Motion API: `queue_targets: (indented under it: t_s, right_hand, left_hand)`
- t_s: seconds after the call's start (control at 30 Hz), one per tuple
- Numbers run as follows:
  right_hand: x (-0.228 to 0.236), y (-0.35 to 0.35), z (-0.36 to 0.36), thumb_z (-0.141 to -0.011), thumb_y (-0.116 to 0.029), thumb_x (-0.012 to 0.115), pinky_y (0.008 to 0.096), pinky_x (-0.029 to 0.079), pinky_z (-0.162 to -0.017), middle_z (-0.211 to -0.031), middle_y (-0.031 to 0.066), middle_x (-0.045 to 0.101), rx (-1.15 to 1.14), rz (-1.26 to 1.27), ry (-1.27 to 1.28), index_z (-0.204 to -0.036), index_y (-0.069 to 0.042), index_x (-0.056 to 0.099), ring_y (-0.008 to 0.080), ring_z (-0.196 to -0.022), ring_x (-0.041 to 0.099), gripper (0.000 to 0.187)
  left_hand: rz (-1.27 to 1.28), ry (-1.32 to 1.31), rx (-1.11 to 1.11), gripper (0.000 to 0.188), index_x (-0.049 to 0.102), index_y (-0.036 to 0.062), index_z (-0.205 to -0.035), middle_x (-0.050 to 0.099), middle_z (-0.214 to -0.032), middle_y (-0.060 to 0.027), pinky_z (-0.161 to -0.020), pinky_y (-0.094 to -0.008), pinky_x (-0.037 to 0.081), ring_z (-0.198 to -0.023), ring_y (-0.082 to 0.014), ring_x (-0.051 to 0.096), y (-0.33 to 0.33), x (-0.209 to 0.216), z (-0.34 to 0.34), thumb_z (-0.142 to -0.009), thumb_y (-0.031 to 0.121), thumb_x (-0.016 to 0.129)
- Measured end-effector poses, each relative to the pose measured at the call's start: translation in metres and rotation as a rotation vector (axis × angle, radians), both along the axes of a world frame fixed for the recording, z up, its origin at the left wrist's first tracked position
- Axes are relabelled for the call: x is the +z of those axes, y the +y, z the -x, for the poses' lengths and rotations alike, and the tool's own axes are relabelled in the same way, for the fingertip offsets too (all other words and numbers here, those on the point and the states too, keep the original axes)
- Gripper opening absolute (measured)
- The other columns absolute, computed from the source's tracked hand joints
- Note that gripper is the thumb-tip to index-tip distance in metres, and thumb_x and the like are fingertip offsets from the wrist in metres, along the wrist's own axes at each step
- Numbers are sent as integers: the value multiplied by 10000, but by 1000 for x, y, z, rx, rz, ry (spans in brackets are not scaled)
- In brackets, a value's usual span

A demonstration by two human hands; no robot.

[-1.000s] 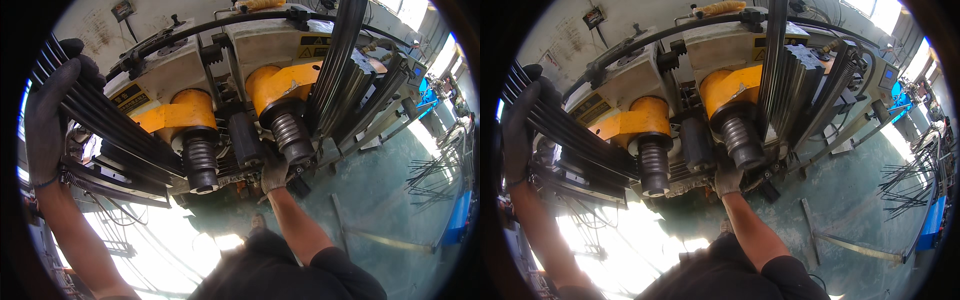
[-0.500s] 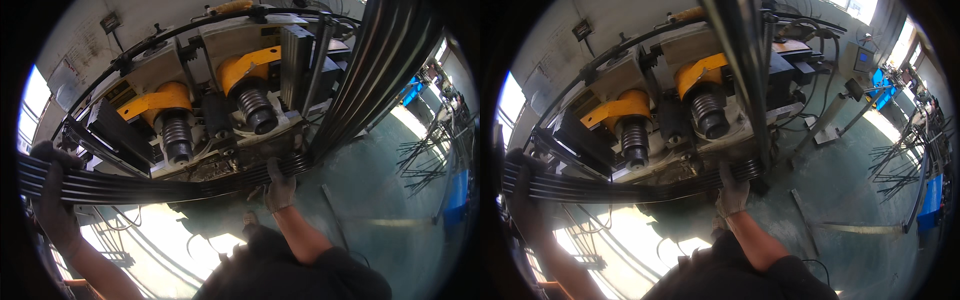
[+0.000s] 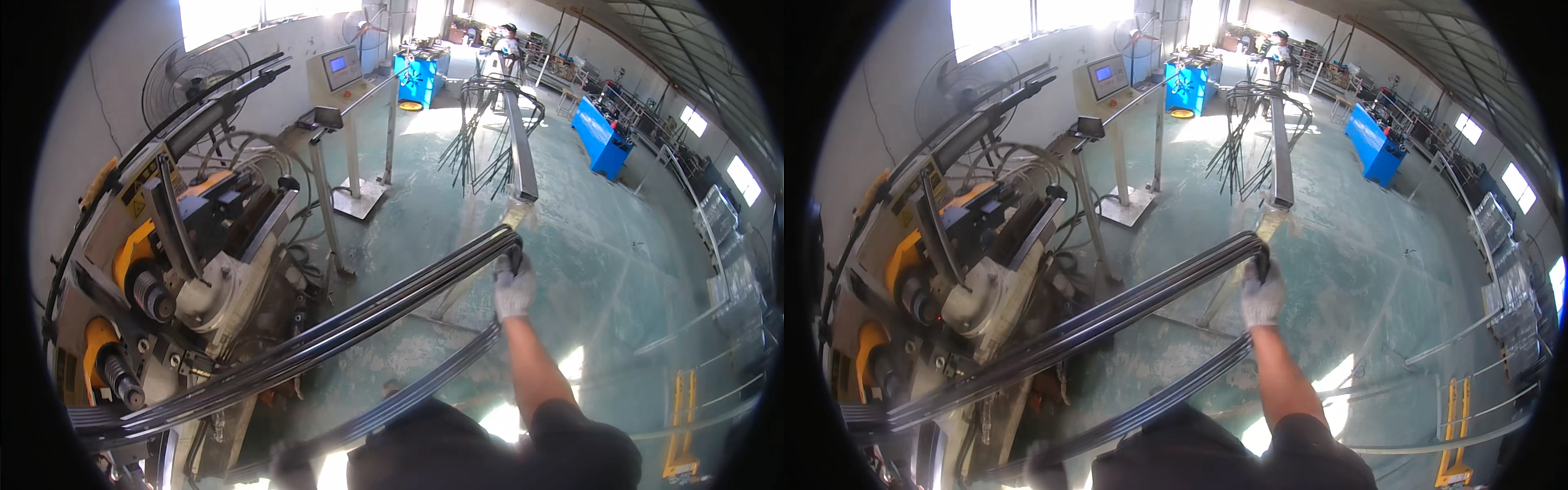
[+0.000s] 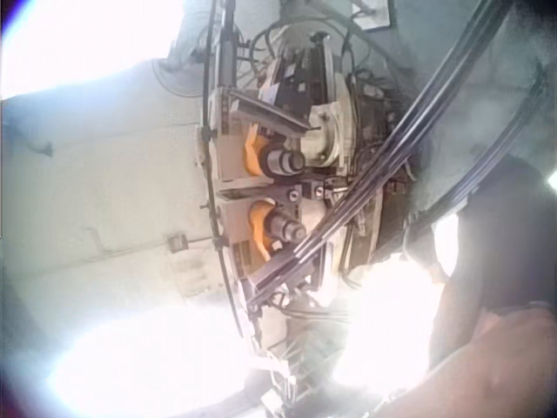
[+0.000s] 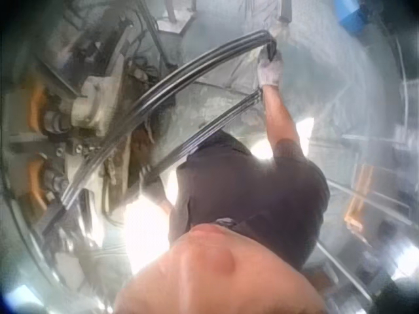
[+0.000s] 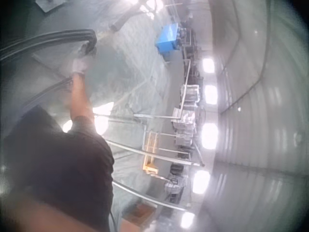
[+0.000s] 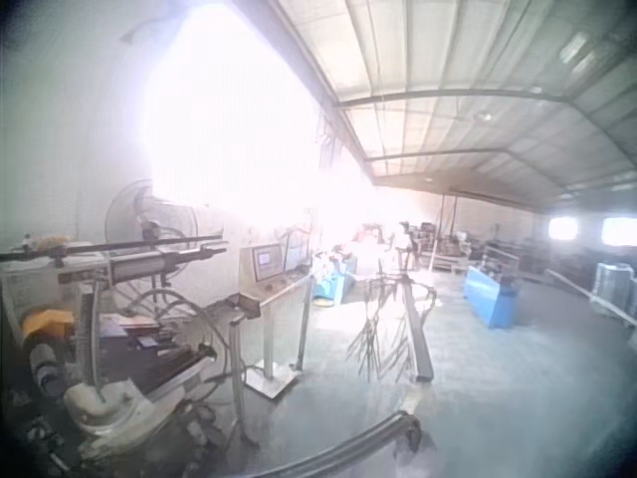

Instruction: The person repeatedly picks up bundles of long metal rods from a rack, feeds them into a yellow and white bending machine, and removes the bent rods. The process is repeated multiple times throughout the clip.

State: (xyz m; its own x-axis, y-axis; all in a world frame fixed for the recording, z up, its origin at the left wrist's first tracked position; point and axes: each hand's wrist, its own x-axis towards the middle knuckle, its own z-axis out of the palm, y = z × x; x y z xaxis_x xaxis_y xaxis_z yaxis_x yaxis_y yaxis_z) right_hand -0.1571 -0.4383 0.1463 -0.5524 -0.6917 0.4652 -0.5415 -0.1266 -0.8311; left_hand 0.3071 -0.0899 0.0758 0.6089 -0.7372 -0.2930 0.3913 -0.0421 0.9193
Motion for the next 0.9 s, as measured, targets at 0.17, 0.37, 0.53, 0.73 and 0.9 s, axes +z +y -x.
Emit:
queue_targets:
  t_s: [0.17, 0.37, 0.53, 0.73, 0.9]
  right_hand:
    - [51, -80, 139, -1068, -290, 745, 444, 570, -792, -906, 172, 750, -135, -56, 307, -1172, -26, 698, 337, -844, 741, 287]
    - [61, -240, 261, -1084, -310, 630, 598, 568, -925, -1168, 274, 764, -233, -255, 479, -1191, -81, 662, 518, -1097, 727, 254]
    - [8, -392, 322, -1089, -516, 521, 582, 530, -1101, -1362, 303, 730, -124, -88, 494, -1483, -80, 693, 485, -1277, 704, 613]
    - [53, -483, 317, -1115, -509, 475, 556, 534, -1101, -1283, 239, 777, -19, -358, 774, -1209, -65, 821, 441, -1229, 718, 570]
    - [-32, -398, 172, -1129, -504, 450, 540, 528, -1119, -1321, 208, 768, 130, 127, 778, -1235, -93, 815, 415, -1263, 707, 560]
  left_hand:
    - [-85, -43, -298, 327, 743, -112, -1311, 798, -1182, -199, -964, -404, 605, -1012, -266, 772, -53, -18, 131, -1099, 127, 674]
    - [15, 477, -367, 211, 776, -8, -1223, 777, -1086, -124, -901, -403, 609, -1001, -241, 743, -164, -57, 170, -1032, 55, 712]
    - [-188, -200, -360, 341, 696, -73, -1301, 783, -1145, -208, -907, -409, 673, -1053, -322, 790, -233, -33, 218, -982, 28, 765]
    - [-343, 202, -168, 435, 666, -65, -1381, 801, -1149, -153, -946, -366, 626, -1016, -245, 782, -223, -7, 273, -1000, 126, 753]
    - [-574, 124, 76, 492, 674, -68, -1393, 801, -1152, -131, -855, -326, 647, -959, -188, 790, -158, -30, 274, -949, 111, 785]
